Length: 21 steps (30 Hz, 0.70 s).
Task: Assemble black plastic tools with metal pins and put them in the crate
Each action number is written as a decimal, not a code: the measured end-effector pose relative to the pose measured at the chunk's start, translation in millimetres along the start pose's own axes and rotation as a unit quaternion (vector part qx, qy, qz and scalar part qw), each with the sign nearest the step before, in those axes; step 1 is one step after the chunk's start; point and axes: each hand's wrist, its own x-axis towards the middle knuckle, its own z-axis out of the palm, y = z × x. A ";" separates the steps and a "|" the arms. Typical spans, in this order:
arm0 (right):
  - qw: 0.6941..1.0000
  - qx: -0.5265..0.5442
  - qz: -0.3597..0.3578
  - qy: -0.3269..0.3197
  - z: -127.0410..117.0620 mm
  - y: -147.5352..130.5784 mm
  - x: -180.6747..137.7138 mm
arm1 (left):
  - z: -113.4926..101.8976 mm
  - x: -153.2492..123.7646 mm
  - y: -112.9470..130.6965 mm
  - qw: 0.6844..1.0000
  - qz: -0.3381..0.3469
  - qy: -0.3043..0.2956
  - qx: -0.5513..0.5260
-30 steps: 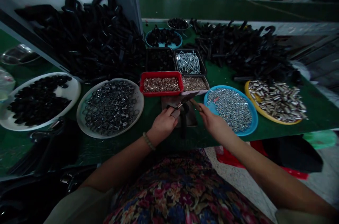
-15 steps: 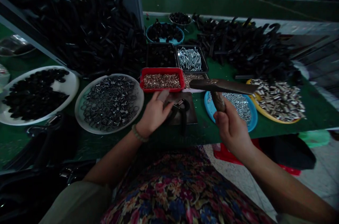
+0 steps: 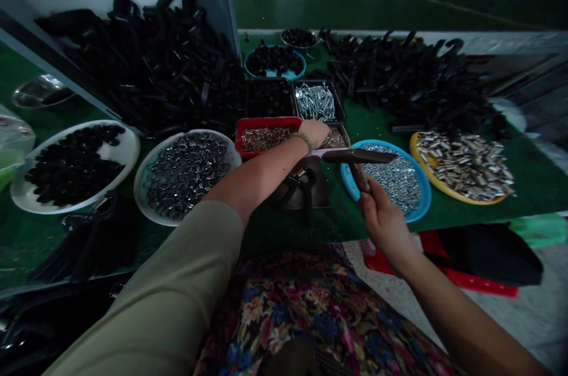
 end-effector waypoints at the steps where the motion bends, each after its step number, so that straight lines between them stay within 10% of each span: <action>1: 1.000 0.003 0.008 0.001 -0.5 3.0 -0.3 | 0.4 -0.5 -2.2 1.000 0.003 0.003 -0.001; 15: 0.999 0.024 0.038 0.005 14.1 27.3 -7.0 | 3.8 6.0 -10.3 0.987 -0.018 0.093 -0.128; 21: 0.998 0.052 0.042 0.007 17.6 38.5 -13.6 | 11.7 -85.7 -12.3 0.921 -0.016 0.148 -0.359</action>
